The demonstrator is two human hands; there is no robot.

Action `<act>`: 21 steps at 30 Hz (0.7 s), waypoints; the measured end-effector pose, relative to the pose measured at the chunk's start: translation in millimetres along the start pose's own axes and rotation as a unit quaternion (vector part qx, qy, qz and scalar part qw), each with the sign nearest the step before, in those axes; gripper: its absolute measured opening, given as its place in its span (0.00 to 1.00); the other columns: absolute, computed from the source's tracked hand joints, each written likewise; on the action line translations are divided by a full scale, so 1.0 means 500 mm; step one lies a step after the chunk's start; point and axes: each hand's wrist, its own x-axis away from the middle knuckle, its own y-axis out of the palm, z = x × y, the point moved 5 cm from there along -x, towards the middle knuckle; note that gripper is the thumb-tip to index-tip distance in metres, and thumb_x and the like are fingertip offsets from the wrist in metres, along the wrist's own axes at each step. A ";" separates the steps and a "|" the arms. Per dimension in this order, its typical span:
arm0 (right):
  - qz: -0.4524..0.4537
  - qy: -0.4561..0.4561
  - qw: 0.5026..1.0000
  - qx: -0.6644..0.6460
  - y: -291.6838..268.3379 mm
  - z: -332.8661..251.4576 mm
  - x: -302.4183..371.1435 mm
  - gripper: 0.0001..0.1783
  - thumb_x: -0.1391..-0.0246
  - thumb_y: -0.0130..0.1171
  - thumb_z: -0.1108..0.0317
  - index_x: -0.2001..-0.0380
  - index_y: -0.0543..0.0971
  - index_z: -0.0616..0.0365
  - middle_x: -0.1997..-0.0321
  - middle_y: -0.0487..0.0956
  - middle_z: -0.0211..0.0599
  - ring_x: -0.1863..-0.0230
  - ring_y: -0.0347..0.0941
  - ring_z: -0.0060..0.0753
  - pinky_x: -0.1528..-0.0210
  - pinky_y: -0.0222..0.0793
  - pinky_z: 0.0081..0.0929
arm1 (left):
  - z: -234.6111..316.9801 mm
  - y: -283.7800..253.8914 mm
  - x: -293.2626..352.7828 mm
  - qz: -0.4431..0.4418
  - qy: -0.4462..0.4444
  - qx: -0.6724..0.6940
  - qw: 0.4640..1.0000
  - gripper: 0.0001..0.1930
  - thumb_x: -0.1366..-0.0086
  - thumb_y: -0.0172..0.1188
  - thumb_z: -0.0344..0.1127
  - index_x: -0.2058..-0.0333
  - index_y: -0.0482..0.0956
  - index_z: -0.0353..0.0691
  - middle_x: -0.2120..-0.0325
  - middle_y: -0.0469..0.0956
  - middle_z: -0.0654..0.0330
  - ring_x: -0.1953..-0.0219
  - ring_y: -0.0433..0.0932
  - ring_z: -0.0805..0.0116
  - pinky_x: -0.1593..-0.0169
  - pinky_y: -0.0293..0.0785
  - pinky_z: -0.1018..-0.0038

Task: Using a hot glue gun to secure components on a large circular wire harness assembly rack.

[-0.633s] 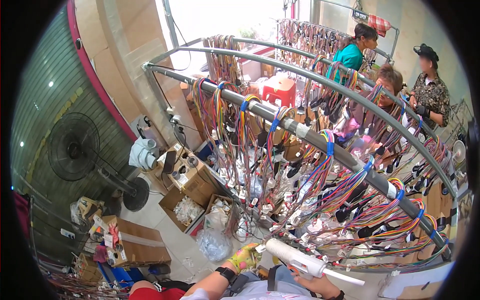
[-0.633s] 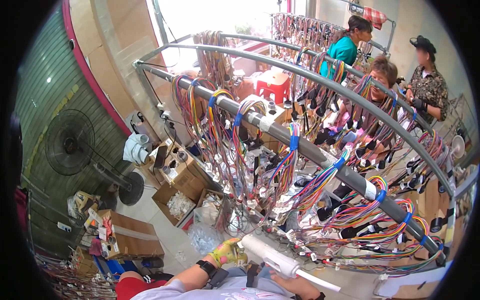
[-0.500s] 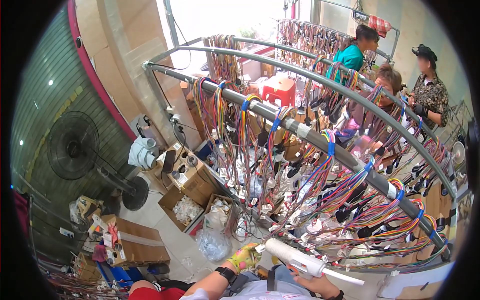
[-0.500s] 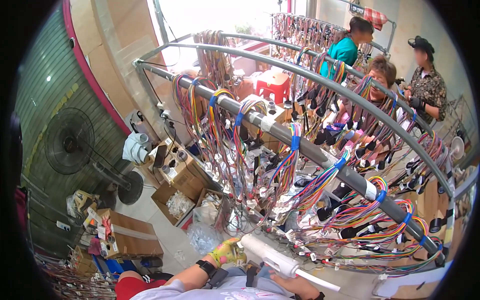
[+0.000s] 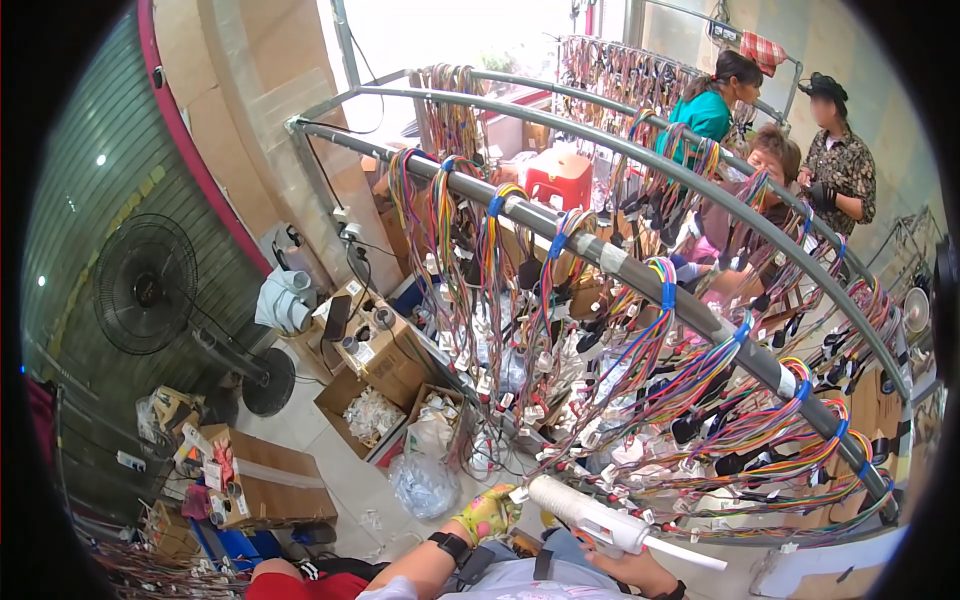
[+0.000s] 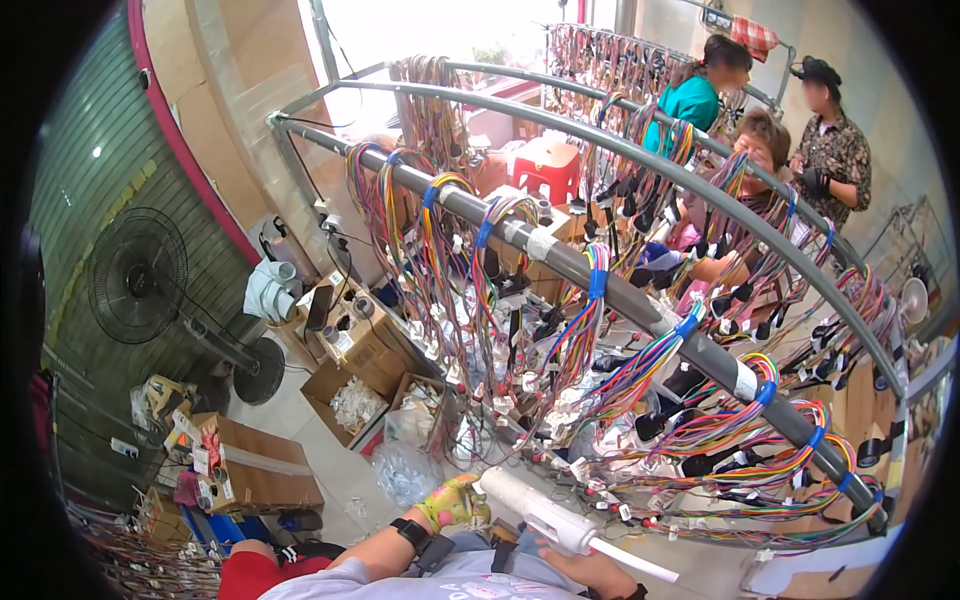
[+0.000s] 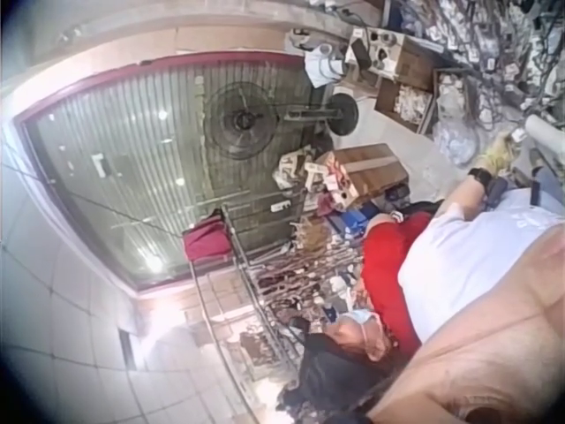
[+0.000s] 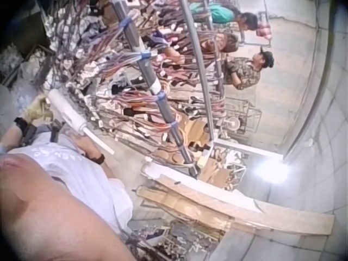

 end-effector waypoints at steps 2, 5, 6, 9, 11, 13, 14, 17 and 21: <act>0.003 0.006 1.000 -0.011 0.000 -0.001 0.001 0.33 0.50 0.58 0.78 0.39 0.61 0.62 0.45 0.72 0.45 0.44 0.70 0.35 0.43 0.69 0.32 | -0.003 -0.006 -0.006 -0.007 -0.008 0.006 1.000 0.04 0.36 0.55 0.36 0.65 0.75 0.45 0.72 0.77 0.62 0.72 0.75 0.69 0.69 0.73 0.75; -0.004 0.002 1.000 -0.001 0.001 -0.005 0.002 0.33 0.50 0.58 0.78 0.40 0.61 0.61 0.45 0.72 0.45 0.44 0.69 0.35 0.43 0.68 0.31 | -0.005 0.007 -0.004 -0.016 -0.014 0.009 1.000 0.05 0.36 0.54 0.36 0.65 0.75 0.45 0.72 0.78 0.63 0.73 0.76 0.69 0.70 0.73 0.75; -0.001 0.001 1.000 -0.003 0.000 -0.005 0.004 0.33 0.50 0.58 0.78 0.40 0.61 0.61 0.45 0.72 0.45 0.44 0.69 0.35 0.42 0.68 0.31 | -0.004 0.015 -0.002 -0.015 -0.012 -0.001 1.000 0.05 0.36 0.54 0.36 0.65 0.76 0.45 0.73 0.78 0.63 0.74 0.76 0.70 0.70 0.73 0.75; -0.001 -0.002 1.000 -0.009 0.005 -0.018 0.003 0.33 0.50 0.58 0.78 0.40 0.61 0.61 0.45 0.72 0.45 0.44 0.70 0.35 0.42 0.68 0.31 | -0.004 0.009 -0.006 -0.023 -0.010 -0.011 1.000 0.05 0.36 0.54 0.37 0.65 0.76 0.44 0.73 0.78 0.63 0.74 0.76 0.70 0.70 0.74 0.75; -0.001 -0.003 1.000 -0.012 0.007 -0.024 0.002 0.33 0.50 0.58 0.79 0.40 0.61 0.61 0.45 0.72 0.45 0.43 0.69 0.35 0.42 0.68 0.31 | -0.005 -0.002 -0.014 -0.032 -0.011 -0.013 0.999 0.06 0.36 0.53 0.37 0.65 0.76 0.44 0.73 0.79 0.63 0.74 0.76 0.70 0.70 0.74 0.75; -0.003 0.003 1.000 -0.015 0.008 -0.023 0.001 0.33 0.50 0.58 0.79 0.39 0.61 0.62 0.44 0.71 0.45 0.42 0.69 0.35 0.42 0.67 0.31 | -0.008 -0.006 -0.020 -0.049 -0.022 0.001 0.999 0.06 0.36 0.53 0.38 0.66 0.77 0.44 0.74 0.79 0.64 0.75 0.76 0.70 0.70 0.74 0.75; -0.002 0.004 1.000 -0.015 0.009 -0.024 0.001 0.33 0.50 0.58 0.79 0.39 0.61 0.62 0.44 0.71 0.45 0.42 0.69 0.35 0.42 0.67 0.31 | -0.009 -0.008 -0.020 -0.049 -0.023 0.001 0.999 0.06 0.36 0.53 0.38 0.66 0.77 0.44 0.74 0.79 0.64 0.75 0.76 0.70 0.70 0.74 0.75; -0.004 -0.007 1.000 -0.022 0.009 -0.021 0.001 0.34 0.50 0.58 0.80 0.39 0.60 0.62 0.43 0.71 0.46 0.41 0.68 0.36 0.42 0.67 0.31 | -0.005 -0.007 -0.018 -0.035 -0.006 -0.035 0.999 0.06 0.35 0.53 0.37 0.65 0.76 0.44 0.73 0.79 0.63 0.74 0.76 0.69 0.69 0.74 0.75; -0.004 0.005 1.000 -0.016 0.006 -0.007 0.000 0.35 0.50 0.58 0.80 0.39 0.60 0.62 0.43 0.71 0.46 0.41 0.68 0.36 0.41 0.67 0.31 | -0.007 -0.005 -0.013 -0.038 -0.011 -0.006 0.999 0.06 0.35 0.53 0.36 0.64 0.76 0.43 0.72 0.79 0.62 0.73 0.76 0.69 0.69 0.74 0.75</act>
